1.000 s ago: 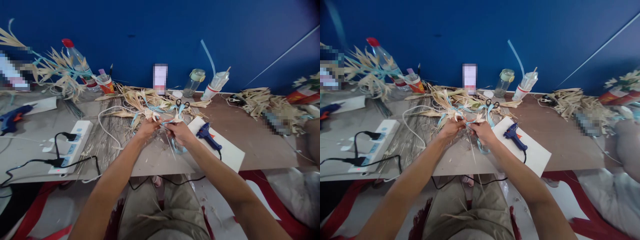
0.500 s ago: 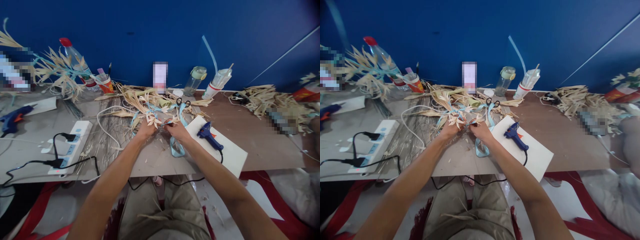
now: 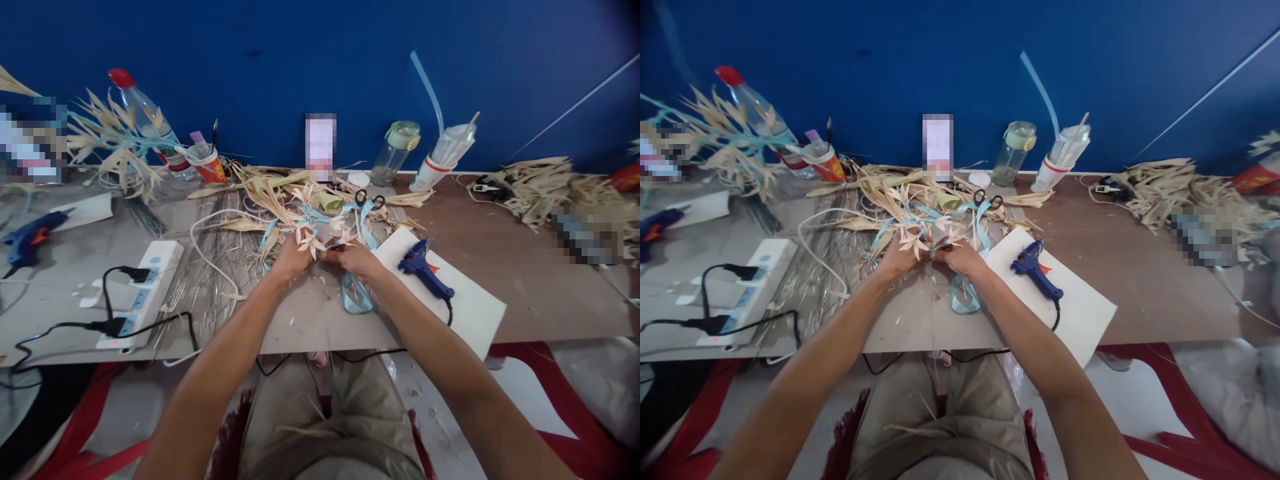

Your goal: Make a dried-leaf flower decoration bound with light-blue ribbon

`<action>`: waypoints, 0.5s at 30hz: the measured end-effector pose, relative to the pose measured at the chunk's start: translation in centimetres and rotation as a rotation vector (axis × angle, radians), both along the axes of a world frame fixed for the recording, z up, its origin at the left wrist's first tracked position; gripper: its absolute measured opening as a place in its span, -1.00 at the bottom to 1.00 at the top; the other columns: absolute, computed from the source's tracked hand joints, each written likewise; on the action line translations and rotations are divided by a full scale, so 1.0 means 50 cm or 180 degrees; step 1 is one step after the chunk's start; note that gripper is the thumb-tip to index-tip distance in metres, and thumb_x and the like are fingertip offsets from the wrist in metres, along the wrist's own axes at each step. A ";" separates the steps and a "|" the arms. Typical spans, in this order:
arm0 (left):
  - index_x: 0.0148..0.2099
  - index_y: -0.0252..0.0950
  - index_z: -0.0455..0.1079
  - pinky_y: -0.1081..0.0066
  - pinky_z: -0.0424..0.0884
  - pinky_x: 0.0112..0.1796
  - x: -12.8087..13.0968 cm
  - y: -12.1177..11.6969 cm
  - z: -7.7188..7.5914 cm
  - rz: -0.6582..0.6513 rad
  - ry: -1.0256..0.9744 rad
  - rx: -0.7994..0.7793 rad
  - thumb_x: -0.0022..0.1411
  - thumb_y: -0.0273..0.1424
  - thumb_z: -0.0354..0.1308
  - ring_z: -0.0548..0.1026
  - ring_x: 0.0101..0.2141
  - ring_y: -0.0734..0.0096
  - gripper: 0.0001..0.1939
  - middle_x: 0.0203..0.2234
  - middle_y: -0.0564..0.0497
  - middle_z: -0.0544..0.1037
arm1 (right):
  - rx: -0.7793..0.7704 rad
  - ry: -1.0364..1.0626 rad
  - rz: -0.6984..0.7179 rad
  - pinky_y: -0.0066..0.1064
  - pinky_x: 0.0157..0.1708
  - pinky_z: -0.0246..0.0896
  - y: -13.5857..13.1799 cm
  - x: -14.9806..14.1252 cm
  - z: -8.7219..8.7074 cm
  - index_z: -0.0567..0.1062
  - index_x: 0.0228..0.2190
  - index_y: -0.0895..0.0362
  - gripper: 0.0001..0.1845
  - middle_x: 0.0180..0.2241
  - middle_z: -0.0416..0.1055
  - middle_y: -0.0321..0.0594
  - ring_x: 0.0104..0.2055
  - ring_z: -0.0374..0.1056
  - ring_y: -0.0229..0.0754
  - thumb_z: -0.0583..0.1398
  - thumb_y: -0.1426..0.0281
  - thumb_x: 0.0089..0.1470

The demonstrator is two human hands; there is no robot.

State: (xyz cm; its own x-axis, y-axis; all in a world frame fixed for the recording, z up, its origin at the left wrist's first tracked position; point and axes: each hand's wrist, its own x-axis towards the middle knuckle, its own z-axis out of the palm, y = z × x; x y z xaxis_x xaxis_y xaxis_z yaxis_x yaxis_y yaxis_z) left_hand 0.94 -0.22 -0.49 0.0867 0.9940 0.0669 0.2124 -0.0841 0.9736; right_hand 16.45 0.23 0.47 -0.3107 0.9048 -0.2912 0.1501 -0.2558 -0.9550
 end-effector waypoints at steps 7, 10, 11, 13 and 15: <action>-0.46 -0.29 0.25 0.47 0.23 -0.50 0.008 -0.011 0.023 0.0020 -0.0100 -0.0364 -0.08 -0.41 0.18 0.33 -0.53 0.48 -0.86 -0.62 0.10 0.36 | 0.0212 -0.0079 -0.0225 -0.41 -0.39 0.19 0.004 -0.006 -0.013 0.46 -0.58 0.14 -0.81 -0.55 0.39 -0.34 -0.46 0.28 -0.24 0.28 0.40 -0.42; -0.49 -0.29 0.23 0.49 0.18 -0.53 0.009 -0.013 0.025 0.0033 -0.0064 -0.0346 -0.11 -0.39 0.19 0.29 -0.55 0.52 -0.84 -0.60 0.10 0.37 | 0.0205 -0.0033 -0.0223 -0.41 -0.39 0.20 0.003 -0.007 -0.016 0.47 -0.57 0.15 -0.81 -0.53 0.41 -0.34 -0.45 0.29 -0.24 0.28 0.40 -0.42; -0.51 -0.29 0.21 0.49 0.16 -0.54 0.009 -0.013 0.026 -0.0012 -0.0074 -0.0347 -0.12 -0.38 0.20 0.27 -0.56 0.54 -0.81 -0.61 0.11 0.35 | 0.0171 -0.0011 -0.0196 -0.41 -0.40 0.20 0.002 -0.006 -0.015 0.48 -0.56 0.16 -0.80 -0.53 0.42 -0.34 -0.45 0.29 -0.24 0.28 0.41 -0.42; -0.54 -0.29 0.19 0.49 0.16 -0.55 0.010 -0.015 0.028 -0.0123 -0.0153 -0.0378 -0.14 -0.37 0.21 0.25 -0.58 0.55 -0.78 -0.64 0.12 0.32 | 0.0055 0.0028 -0.0150 -0.42 -0.41 0.21 -0.001 -0.005 -0.010 0.48 -0.56 0.16 -0.79 -0.53 0.42 -0.34 -0.45 0.30 -0.24 0.28 0.42 -0.43; -0.54 -0.28 0.21 0.47 0.17 -0.55 0.011 -0.016 0.029 -0.0196 -0.0203 -0.0407 -0.14 -0.36 0.21 0.24 -0.59 0.54 -0.79 -0.66 0.12 0.30 | -0.0079 0.0043 -0.0135 -0.42 -0.43 0.22 -0.004 -0.003 -0.004 0.48 -0.56 0.16 -0.79 -0.53 0.42 -0.33 -0.46 0.30 -0.24 0.29 0.44 -0.43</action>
State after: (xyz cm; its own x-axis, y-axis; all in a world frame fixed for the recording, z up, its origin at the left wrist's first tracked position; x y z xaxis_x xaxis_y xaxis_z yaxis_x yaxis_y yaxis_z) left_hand 1.51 -1.01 0.96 0.1473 0.9877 -0.0527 0.1479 0.0307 0.9885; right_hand 16.32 0.04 0.28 -0.2763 0.9098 -0.3098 0.1257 -0.2854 -0.9501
